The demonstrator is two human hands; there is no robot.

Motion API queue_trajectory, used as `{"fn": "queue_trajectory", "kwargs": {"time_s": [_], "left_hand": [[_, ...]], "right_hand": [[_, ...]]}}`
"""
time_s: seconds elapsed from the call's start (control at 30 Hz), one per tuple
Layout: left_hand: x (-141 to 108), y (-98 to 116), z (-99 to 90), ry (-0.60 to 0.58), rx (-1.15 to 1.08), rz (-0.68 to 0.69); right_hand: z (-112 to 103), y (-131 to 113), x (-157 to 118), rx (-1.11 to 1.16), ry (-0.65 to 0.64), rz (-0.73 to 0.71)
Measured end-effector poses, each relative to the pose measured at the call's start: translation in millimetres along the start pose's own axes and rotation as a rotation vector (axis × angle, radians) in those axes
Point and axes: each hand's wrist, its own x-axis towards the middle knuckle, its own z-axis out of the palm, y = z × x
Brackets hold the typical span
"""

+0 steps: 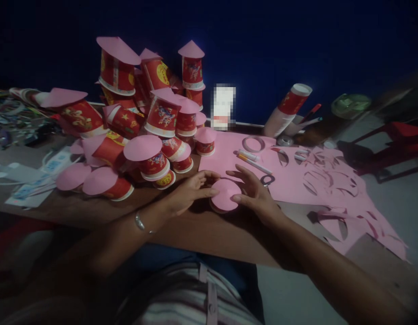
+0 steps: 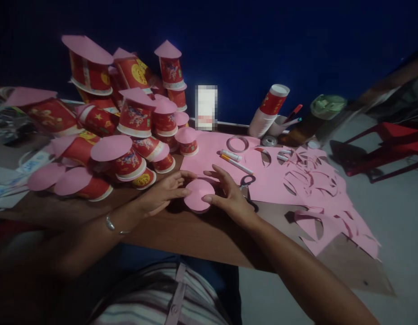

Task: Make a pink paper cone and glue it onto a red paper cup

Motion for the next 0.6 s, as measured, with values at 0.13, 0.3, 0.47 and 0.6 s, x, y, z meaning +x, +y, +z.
{"fn": "queue_trajectory", "kwargs": {"time_s": [0.13,0.3,0.47,0.6], "left_hand": [[0.7,2.4,-0.4,-0.008,0.006,-0.039],[3.1,2.8,-0.1,0.013,-0.044,-0.028],[7.0,-0.5,4.8,0.083,-0.006,0.045],[8.3,-2.8,6.8,0.074,0.072,0.067]], "right_hand": [[-0.1,0.2,0.9,0.009,-0.010,0.001],[-4.3,6.2,4.2,-0.008,0.018,-0.045],[-4.4,9.6,6.0,-0.050,0.107,-0.101],[0.6,9.4,6.4,-0.036,0.094,-0.068]]}}
